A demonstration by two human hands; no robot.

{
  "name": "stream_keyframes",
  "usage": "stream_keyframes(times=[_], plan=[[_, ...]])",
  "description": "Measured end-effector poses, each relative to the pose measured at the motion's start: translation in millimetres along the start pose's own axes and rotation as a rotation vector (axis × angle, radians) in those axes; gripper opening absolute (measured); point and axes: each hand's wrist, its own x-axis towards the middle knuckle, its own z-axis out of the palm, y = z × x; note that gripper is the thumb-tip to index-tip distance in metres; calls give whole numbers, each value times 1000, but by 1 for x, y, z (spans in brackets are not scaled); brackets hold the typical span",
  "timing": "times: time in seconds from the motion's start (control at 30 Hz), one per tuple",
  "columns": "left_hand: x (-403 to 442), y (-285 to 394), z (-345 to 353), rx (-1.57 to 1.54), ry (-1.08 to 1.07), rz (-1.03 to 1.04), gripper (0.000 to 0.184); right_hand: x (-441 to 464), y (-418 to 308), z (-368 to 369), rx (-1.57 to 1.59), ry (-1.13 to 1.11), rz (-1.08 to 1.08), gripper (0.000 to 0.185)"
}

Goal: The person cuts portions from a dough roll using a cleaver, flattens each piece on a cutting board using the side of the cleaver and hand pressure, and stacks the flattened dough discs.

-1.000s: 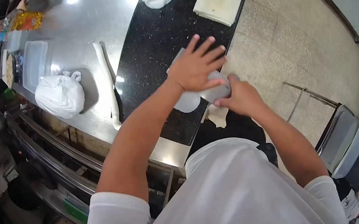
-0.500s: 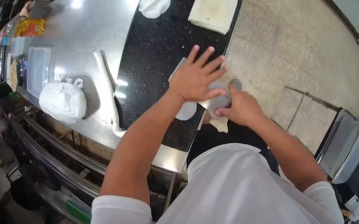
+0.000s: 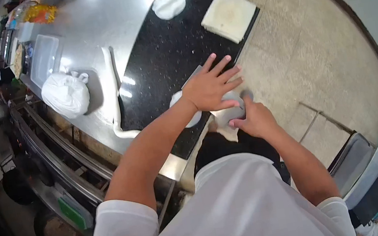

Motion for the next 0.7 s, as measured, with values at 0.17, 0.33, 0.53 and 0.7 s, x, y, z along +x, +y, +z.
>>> stream_keyframes(times=[0.17, 0.33, 0.53, 0.7], plan=[[-11, -20, -16, 20, 23, -106, 79, 10, -8, 12, 108, 78, -140, 71], [-85, 24, -11, -140, -86, -123, 82, -11, -14, 59, 81, -96, -115, 67], [-26, -40, -13, 44, 117, -64, 80, 30, -35, -1, -31, 77, -65, 66], [-20, -43, -53, 40, 237, -345, 77, 23, -32, 22, -64, 334, -74, 62]])
